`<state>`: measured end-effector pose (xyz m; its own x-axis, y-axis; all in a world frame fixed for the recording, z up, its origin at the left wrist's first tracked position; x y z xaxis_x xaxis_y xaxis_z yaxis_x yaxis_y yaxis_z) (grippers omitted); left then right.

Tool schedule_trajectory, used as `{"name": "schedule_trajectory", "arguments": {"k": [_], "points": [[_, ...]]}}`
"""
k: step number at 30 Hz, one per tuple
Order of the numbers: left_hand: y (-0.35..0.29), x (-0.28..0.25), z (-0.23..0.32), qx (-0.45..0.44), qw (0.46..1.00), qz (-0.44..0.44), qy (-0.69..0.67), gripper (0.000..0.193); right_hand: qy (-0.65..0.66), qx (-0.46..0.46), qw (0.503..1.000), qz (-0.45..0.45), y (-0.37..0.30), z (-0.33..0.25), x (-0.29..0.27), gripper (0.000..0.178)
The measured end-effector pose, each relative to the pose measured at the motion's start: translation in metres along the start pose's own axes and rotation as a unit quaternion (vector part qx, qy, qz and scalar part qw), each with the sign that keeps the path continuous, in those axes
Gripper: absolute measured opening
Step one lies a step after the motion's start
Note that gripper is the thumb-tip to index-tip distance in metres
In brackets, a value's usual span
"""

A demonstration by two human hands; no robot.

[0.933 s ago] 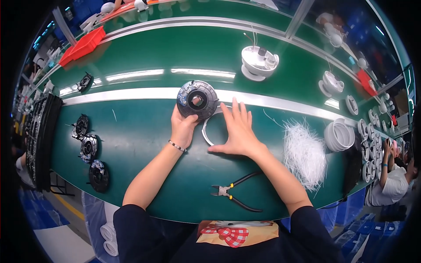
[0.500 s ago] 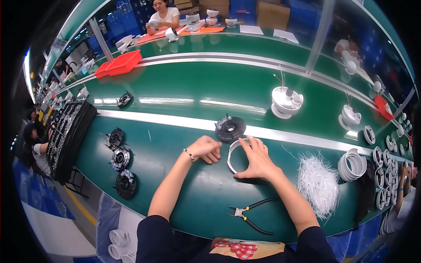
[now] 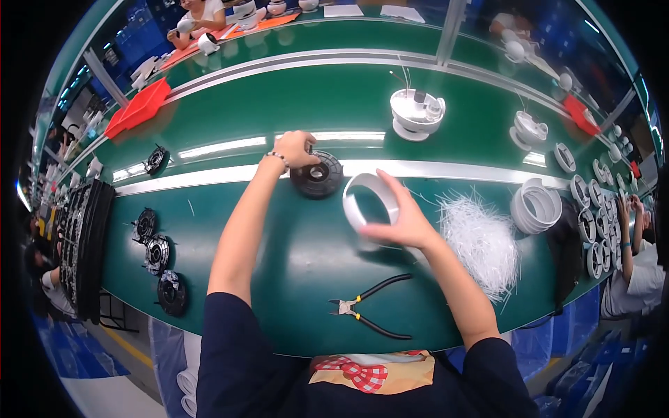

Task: Assembling circular electronic components on a production line using hands and pliers to trim wires.

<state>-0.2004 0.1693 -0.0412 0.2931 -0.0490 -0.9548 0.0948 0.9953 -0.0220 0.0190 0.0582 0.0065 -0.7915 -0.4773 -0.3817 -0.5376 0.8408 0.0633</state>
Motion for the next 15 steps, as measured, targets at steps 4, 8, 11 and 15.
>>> {"name": "schedule_trajectory", "arguments": {"k": [4, 8, 11, 15], "points": [[-0.029, -0.004, 0.005, -0.025, 0.972, 0.022, -0.234, 0.042, 0.378, 0.068, 0.919, 0.091, 0.001, 0.024, -0.003, 0.084], [-0.068, 0.017, 0.022, -0.124, 0.699, 0.13, -0.693, 0.021, 0.508, 0.117, 0.846, 0.113, 0.01, 0.045, 0.009, 0.083], [-0.095, 0.037, 0.05, -0.116, 0.576, 0.182, -0.788, 0.034, 0.495, 0.111, 0.848, 0.151, 0.018, 0.038, 0.018, 0.089], [-0.113, 0.043, 0.095, -0.052, 0.553, 0.062, -0.829, 0.047, 0.373, 0.031, 0.911, 0.175, 0.021, 0.017, 0.007, 0.1]]}}
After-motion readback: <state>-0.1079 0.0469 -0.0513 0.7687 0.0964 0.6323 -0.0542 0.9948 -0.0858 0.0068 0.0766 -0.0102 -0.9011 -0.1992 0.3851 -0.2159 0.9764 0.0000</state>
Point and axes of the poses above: each hand's wrist, its own y-axis towards the middle knuckle, its own x-axis out of the palm, z = x × y, the point moved 9 cm from there along y, towards the middle knuckle, and after that the axes turned 6 degrees about y, right-handed, at the moved point
